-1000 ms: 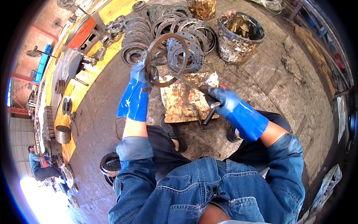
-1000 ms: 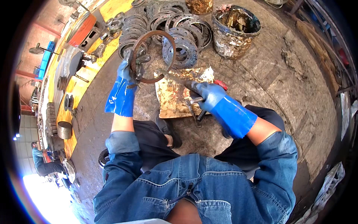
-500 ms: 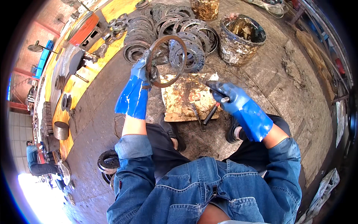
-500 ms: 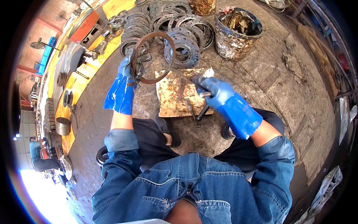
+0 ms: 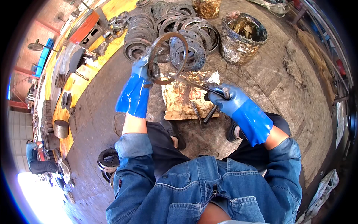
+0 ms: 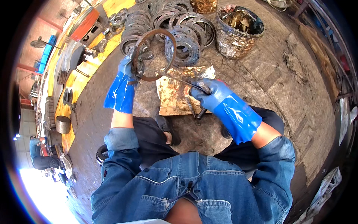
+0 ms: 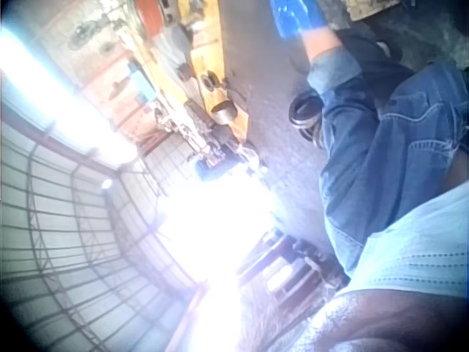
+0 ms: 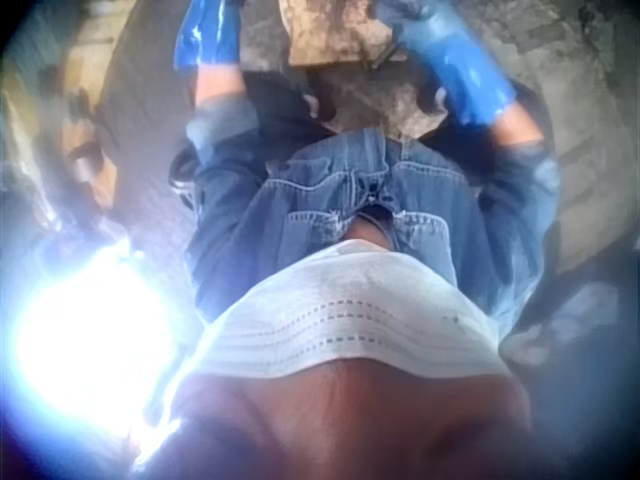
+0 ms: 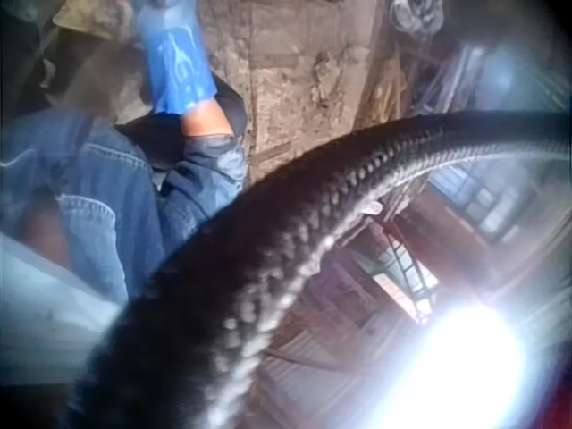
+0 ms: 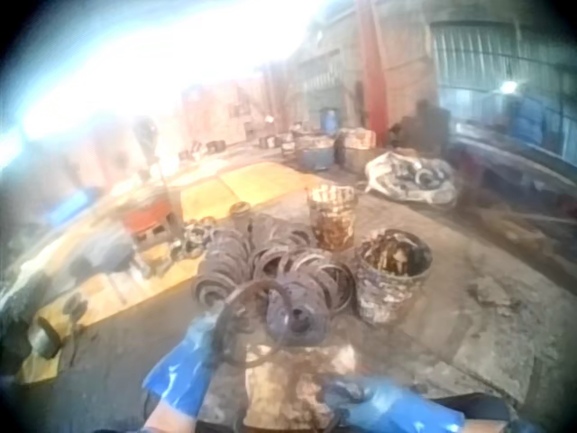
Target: The person cleans greasy metal rings using a scraper and a hammer. They scrape off old lubricant, tap the rings to loosen debris, and handle multiple rings individually while working on a small board on the floor.
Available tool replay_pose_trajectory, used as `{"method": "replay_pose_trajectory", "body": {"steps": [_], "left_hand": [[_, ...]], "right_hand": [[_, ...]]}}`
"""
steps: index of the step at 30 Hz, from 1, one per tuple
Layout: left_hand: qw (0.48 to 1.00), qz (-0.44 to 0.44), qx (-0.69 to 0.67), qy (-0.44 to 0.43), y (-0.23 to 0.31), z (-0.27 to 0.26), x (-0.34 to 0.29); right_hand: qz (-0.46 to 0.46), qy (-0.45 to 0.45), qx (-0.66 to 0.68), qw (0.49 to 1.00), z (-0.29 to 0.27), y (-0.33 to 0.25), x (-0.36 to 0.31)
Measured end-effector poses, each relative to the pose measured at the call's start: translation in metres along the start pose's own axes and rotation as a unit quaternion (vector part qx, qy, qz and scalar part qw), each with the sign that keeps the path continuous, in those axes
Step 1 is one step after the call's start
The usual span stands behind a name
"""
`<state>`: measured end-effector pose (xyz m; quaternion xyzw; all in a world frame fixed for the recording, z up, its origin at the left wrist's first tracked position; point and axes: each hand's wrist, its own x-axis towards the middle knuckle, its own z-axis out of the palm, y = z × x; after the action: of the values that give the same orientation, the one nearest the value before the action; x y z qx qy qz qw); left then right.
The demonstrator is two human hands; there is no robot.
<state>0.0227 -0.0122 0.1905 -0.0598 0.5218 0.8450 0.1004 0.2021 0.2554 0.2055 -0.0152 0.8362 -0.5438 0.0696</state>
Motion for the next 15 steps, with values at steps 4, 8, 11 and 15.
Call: {"method": "replay_pose_trajectory", "body": {"steps": [4, 8, 11, 15], "left_hand": [[0.996, 0.003, 0.076, -0.044, -0.001, -0.014, 0.01], [0.997, -0.011, 0.065, -0.036, -0.004, -0.008, 0.011], [0.995, -0.007, 0.088, -0.044, -0.006, -0.009, 0.013], [0.993, -0.02, 0.098, -0.056, -0.002, -0.016, 0.014]], "right_hand": [[0.094, -0.009, 0.006, 0.995, 0.005, 0.0, 0.004], [0.054, -0.018, 0.012, 0.998, 0.004, 0.01, 0.009], [0.083, -0.013, 0.047, 0.995, 0.005, 0.015, 0.008], [0.113, -0.009, 0.045, 0.993, 0.005, 0.0, 0.008]]}}
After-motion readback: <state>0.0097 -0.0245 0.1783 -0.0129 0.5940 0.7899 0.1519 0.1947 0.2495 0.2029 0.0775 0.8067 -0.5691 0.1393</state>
